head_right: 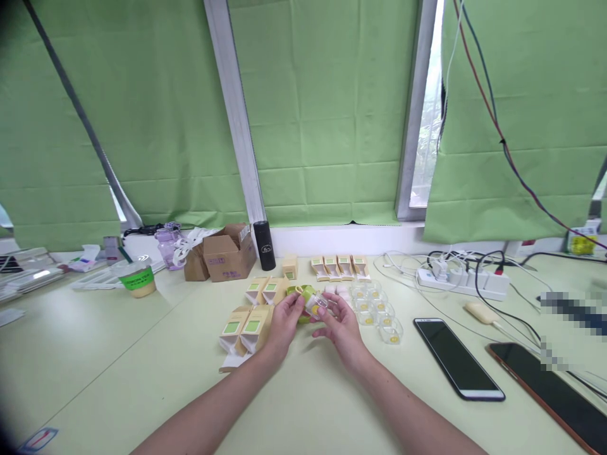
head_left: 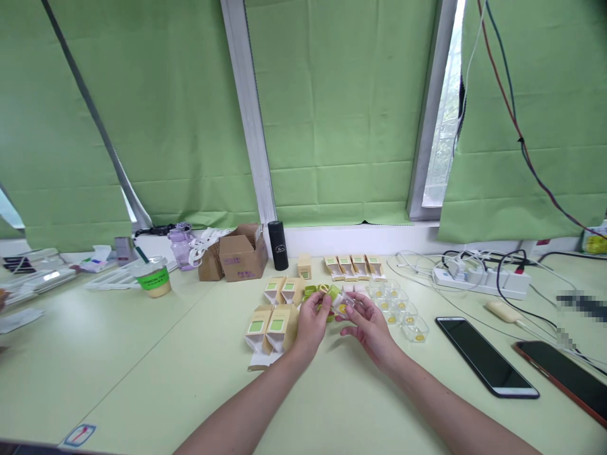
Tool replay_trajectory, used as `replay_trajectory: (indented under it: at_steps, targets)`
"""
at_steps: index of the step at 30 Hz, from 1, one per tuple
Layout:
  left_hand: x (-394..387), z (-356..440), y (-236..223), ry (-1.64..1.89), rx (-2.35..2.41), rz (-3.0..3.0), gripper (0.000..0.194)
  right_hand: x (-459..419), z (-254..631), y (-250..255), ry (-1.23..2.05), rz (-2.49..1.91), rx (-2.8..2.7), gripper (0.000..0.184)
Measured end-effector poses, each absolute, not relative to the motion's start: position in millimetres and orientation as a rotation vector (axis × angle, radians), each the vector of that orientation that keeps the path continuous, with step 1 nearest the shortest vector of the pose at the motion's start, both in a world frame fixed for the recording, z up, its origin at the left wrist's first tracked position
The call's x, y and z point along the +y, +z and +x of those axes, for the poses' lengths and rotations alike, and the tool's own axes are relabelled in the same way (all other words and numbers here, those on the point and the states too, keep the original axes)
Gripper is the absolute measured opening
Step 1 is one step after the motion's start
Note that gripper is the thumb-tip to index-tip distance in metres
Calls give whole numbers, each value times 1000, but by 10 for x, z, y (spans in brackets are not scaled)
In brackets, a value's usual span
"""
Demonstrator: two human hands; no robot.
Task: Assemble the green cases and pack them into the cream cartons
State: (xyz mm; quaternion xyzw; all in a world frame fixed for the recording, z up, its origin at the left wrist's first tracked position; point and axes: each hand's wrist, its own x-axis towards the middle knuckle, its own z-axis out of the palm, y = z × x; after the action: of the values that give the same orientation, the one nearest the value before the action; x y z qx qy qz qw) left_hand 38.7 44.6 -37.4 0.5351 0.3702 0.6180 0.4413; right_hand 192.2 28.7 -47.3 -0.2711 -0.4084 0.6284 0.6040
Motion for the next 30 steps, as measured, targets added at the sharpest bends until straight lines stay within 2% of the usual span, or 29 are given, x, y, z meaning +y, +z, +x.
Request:
replay_trajectory:
  at_steps: [10,30]
  targets:
    - [421,406,-357,1509,882,1312,58,272,1944,-479,1513,-568,-956,58]
    - [392,381,-322,1507,911,1390,54,330,1956,-510,1311,-566,-1150,59]
